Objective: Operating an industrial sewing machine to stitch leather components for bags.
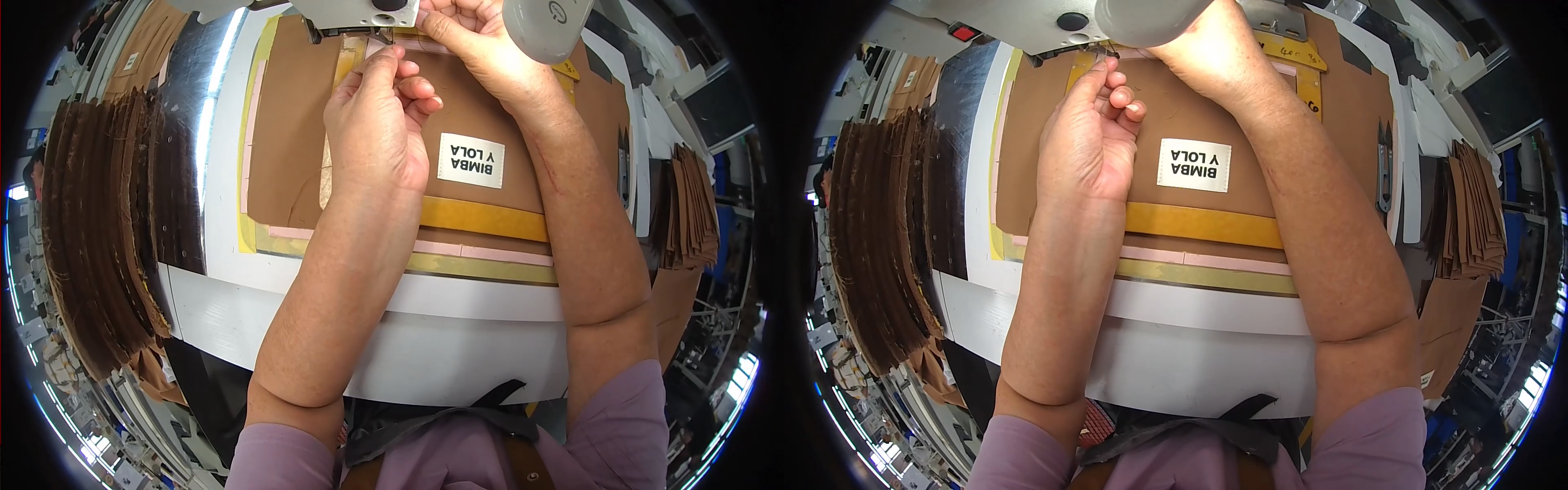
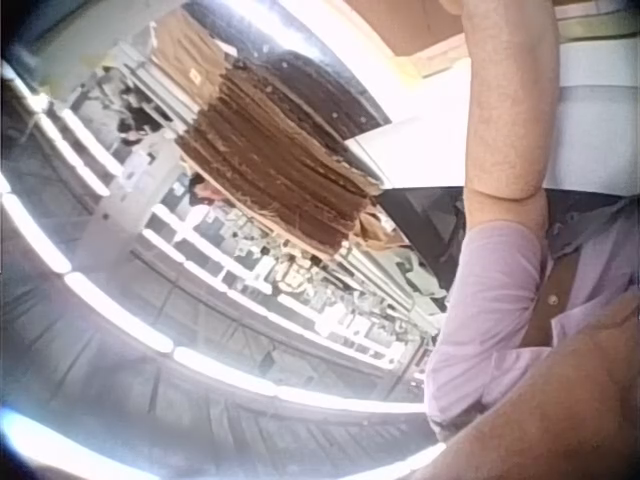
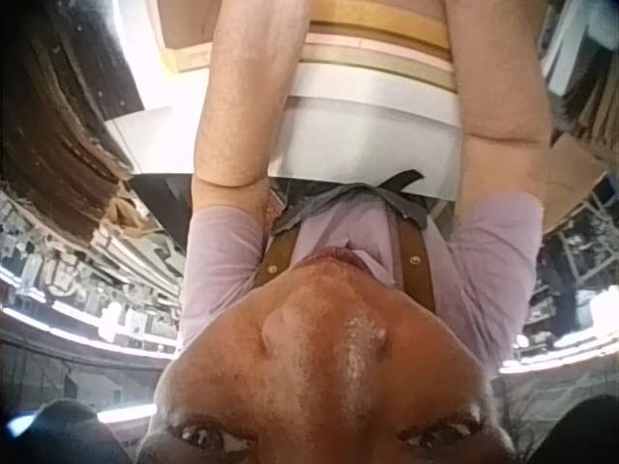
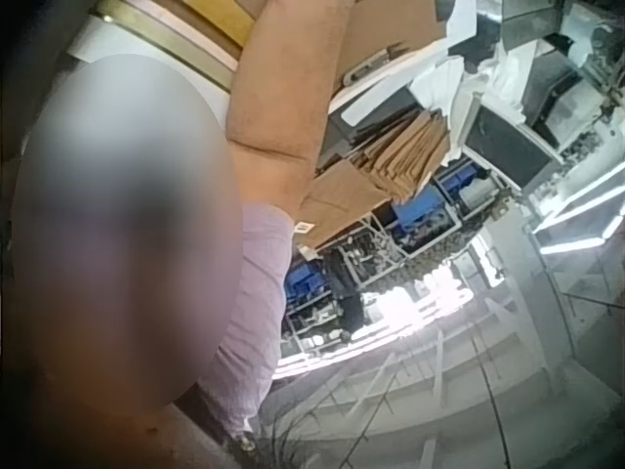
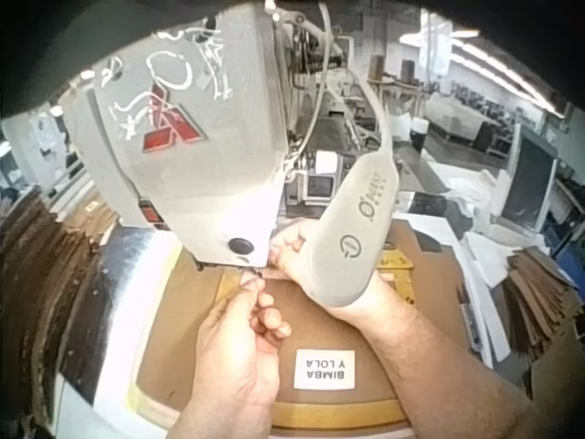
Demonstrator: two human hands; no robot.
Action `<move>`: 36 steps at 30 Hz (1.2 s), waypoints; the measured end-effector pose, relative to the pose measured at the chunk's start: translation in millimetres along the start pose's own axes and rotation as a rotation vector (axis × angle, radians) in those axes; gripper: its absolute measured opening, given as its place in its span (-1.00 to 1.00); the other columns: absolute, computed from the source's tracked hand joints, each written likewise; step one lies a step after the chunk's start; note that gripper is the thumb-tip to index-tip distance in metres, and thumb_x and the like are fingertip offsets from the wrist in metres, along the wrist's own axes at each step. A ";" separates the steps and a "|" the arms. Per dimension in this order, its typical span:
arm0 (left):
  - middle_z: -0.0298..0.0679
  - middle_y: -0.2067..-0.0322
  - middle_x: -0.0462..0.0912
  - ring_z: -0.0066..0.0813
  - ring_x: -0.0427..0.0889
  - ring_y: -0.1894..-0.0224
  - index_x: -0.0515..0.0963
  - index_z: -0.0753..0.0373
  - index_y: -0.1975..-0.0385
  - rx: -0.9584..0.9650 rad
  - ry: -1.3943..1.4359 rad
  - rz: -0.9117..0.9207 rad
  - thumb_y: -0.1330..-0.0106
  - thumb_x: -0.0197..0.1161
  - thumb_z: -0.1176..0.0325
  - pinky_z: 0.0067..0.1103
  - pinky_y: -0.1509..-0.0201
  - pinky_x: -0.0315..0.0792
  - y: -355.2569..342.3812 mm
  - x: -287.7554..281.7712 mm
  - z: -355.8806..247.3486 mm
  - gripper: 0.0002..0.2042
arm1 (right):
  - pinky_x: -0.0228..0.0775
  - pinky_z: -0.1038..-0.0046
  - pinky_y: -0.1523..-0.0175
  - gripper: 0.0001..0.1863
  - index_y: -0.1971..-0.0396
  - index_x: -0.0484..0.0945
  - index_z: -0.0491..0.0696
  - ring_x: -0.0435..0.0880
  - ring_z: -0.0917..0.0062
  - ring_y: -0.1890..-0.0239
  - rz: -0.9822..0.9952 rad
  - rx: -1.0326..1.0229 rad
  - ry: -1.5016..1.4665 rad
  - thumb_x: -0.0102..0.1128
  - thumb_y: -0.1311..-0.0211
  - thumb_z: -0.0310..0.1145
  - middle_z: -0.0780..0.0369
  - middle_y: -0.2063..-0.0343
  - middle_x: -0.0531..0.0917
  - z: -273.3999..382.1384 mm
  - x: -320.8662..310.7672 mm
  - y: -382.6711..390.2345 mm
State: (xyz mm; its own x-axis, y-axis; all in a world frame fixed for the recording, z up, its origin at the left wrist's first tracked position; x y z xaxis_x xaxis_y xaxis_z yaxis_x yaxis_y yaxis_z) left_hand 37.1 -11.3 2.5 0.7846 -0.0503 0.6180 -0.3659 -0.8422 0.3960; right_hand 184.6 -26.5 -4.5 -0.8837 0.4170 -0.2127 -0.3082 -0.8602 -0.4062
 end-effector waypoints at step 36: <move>-0.13 0.08 0.65 -0.07 0.64 0.07 0.44 0.28 -0.06 1.200 -1.411 1.058 -0.19 0.21 0.64 -0.25 -0.21 0.40 128.0 -24.3 -41.4 -0.60 | 0.35 0.48 0.37 -0.74 0.25 0.71 -0.14 0.48 0.63 0.56 0.056 0.630 0.039 0.07 -0.45 -0.33 0.33 0.66 0.52 116.7 19.2 185.9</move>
State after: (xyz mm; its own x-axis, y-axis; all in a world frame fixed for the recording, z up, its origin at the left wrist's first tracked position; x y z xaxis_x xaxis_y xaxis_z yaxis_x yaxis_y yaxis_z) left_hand -49.5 -95.7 66.3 0.5118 -0.4003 -0.7602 -0.8408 -0.0514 -0.5390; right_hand 69.3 -212.7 19.6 -0.8948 0.3663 -0.2553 -0.4203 -0.8840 0.2048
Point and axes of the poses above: each hand's wrist, its own y-axis away from the middle knuckle, its own x-axis out of the palm, z = x × y, the point moved 2 cm from there along -y, towards the middle knuckle
